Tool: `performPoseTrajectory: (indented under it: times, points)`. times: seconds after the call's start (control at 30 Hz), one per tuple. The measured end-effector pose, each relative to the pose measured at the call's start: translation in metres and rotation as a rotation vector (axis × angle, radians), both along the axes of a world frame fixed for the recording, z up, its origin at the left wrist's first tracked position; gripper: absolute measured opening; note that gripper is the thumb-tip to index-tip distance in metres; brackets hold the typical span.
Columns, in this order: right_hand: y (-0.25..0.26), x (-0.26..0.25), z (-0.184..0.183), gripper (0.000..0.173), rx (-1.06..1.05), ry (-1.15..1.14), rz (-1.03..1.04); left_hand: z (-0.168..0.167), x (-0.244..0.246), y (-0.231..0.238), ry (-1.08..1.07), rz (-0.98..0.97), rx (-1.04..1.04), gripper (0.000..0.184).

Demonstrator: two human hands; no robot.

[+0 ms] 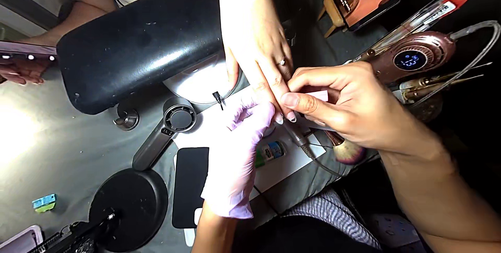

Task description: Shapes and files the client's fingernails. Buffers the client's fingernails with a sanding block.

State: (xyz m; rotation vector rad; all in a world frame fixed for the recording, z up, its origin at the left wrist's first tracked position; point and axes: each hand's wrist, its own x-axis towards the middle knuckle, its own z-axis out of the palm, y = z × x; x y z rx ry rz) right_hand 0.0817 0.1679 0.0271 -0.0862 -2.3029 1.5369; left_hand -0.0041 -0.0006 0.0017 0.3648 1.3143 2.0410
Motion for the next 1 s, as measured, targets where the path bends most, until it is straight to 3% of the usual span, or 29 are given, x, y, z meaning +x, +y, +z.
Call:
performPoseTrajectory:
  times: [0.37,0.77,0.87,1.0]
  points:
    - [-0.031,-0.003,-0.001,0.015,0.378,0.196,-0.365,0.0,0.0,0.002,0.062,-0.004,0.021,0.014]
    - [-0.03,0.0,-0.002,0.015,0.294,0.207,-0.362,0.0,0.003,0.006,0.035,0.018,0.051,0.016]
    - [-0.02,0.007,-0.002,0.025,0.24,0.226,-0.318,-0.001,0.003,0.006,0.02,-0.031,0.072,0.014]
    - [-0.002,0.03,-0.008,0.02,0.141,0.219,-0.322,0.0,0.004,0.009,-0.095,-0.121,0.158,0.022]
